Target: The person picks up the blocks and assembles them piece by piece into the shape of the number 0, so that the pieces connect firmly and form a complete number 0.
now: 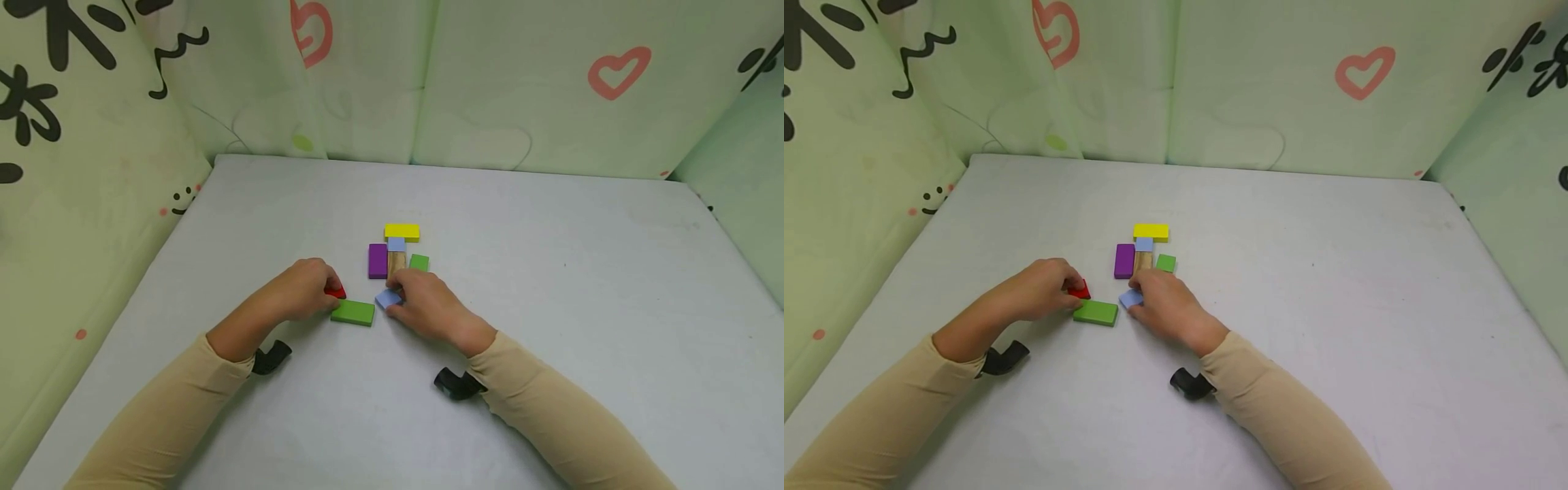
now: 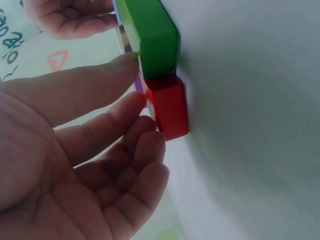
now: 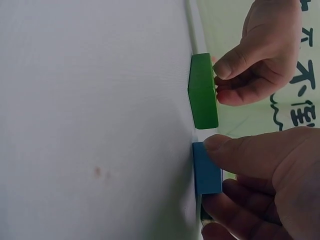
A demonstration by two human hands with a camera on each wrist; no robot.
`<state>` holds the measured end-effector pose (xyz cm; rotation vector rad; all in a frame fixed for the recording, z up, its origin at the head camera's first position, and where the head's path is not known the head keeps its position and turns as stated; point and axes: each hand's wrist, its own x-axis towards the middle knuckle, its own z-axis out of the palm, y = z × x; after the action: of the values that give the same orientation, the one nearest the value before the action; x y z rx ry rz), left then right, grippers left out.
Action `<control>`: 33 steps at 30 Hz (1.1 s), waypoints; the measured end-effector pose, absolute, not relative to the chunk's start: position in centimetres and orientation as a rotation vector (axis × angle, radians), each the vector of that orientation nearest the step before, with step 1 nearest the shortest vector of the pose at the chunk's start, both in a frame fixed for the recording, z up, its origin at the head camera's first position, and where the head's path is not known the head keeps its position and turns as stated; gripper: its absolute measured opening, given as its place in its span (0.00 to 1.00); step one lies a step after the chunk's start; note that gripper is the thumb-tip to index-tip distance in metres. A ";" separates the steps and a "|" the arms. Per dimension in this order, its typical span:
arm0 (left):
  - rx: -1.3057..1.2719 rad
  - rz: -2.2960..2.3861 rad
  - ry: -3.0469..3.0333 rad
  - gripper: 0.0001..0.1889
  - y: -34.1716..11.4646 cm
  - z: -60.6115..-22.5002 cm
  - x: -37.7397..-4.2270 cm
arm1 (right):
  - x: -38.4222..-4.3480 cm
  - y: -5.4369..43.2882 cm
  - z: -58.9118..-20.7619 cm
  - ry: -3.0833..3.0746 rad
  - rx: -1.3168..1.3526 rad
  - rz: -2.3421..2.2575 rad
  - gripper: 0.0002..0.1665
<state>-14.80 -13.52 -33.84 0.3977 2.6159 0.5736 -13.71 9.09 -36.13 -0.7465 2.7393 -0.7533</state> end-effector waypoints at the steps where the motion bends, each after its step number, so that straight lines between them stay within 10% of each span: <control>1: 0.400 0.571 2.616 0.12 -13.5 -33.8 -14.8 | -13.7 9.0 -36.2 2.739 -0.745 -0.754 0.20; 33: 0.399 0.597 2.632 0.10 -13.5 -34.1 -14.9 | -13.8 8.2 -36.2 2.748 -0.776 -0.751 0.19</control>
<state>-14.87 -13.53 -34.06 0.3988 2.6321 0.5975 -13.80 8.16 -36.20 -0.7756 2.7478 -0.7508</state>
